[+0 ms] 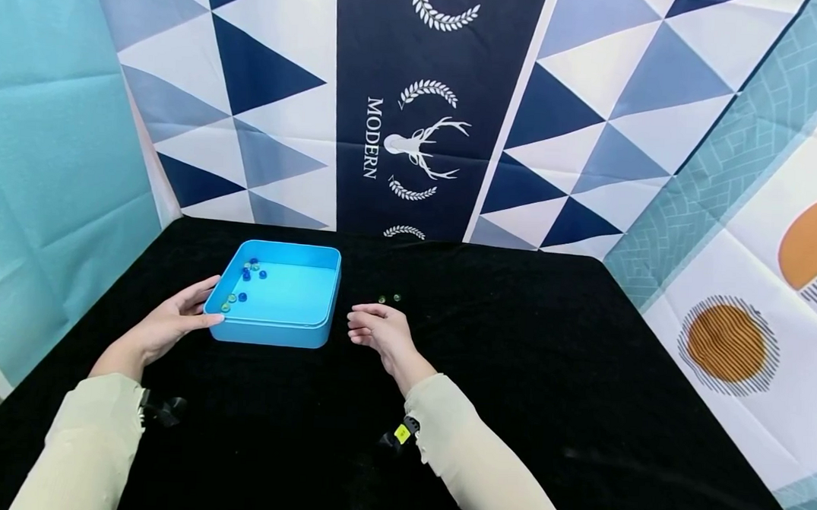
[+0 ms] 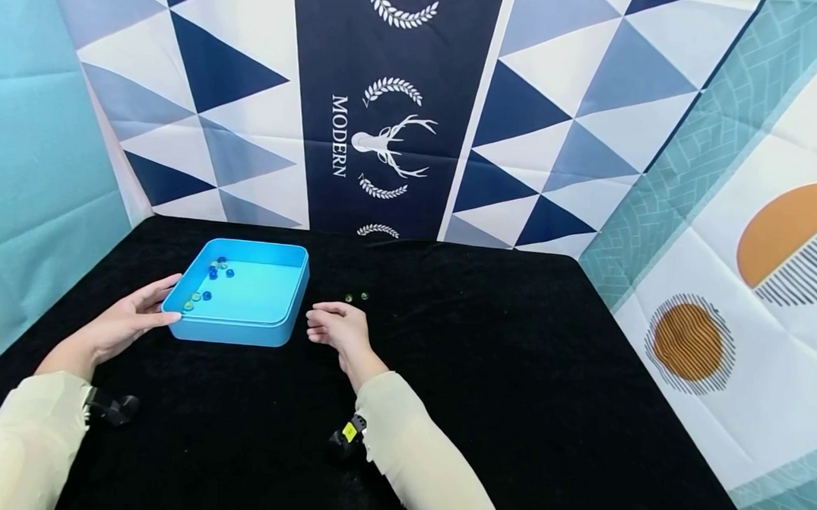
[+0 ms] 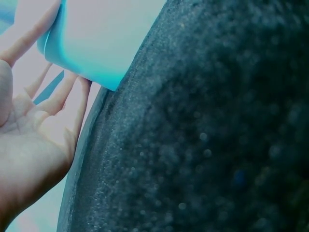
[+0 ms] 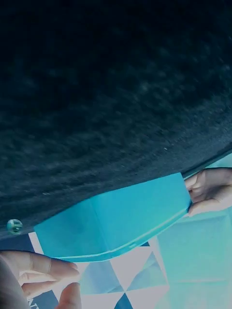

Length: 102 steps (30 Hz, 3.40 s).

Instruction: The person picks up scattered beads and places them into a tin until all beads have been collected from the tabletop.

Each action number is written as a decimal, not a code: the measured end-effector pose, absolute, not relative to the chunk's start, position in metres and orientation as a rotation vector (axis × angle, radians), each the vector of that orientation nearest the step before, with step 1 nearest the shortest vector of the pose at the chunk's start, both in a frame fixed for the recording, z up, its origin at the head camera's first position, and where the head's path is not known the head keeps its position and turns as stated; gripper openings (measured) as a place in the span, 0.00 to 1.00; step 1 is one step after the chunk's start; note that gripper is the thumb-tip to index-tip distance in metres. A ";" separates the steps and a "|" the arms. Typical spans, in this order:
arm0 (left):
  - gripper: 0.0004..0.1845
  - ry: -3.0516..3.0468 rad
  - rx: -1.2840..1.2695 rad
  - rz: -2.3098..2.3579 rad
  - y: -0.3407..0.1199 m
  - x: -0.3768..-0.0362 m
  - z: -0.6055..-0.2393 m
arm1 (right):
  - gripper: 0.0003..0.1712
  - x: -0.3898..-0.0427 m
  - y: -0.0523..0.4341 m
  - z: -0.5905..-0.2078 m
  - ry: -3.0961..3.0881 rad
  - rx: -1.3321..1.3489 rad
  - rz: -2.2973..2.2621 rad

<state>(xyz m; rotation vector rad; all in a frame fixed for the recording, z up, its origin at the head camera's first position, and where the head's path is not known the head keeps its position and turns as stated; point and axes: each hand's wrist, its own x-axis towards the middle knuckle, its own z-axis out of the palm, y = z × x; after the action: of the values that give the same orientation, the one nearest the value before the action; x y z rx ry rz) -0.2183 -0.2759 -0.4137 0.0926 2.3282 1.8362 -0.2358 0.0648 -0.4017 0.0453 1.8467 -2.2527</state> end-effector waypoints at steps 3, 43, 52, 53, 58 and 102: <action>0.46 2.329 0.093 1.836 -0.276 -0.218 -0.413 | 0.20 -0.235 0.069 -0.404 1.860 0.047 -2.246; 0.47 2.326 0.089 1.839 -0.278 -0.220 -0.417 | 0.12 -0.252 0.089 -0.416 2.087 0.149 -1.773; 0.46 2.318 0.089 1.842 -0.278 -0.219 -0.417 | 0.13 -0.251 0.091 -0.417 2.041 0.182 -1.825; 0.46 2.320 0.089 1.843 -0.279 -0.218 -0.417 | 0.13 -0.251 0.091 -0.417 2.032 0.190 -1.846; 0.46 2.316 0.079 1.845 -0.280 -0.217 -0.418 | 0.15 -0.250 0.091 -0.417 1.961 0.227 -1.954; 0.46 2.323 0.092 1.840 -0.274 -0.216 -0.416 | 0.19 -0.248 0.070 -0.412 1.740 0.139 -2.359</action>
<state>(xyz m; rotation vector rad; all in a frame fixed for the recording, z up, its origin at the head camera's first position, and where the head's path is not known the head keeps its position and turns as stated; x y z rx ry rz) -0.2162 -0.2744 -0.4158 0.0921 2.3229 1.8397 -0.2477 0.0697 -0.4124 0.1387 1.7399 -2.3593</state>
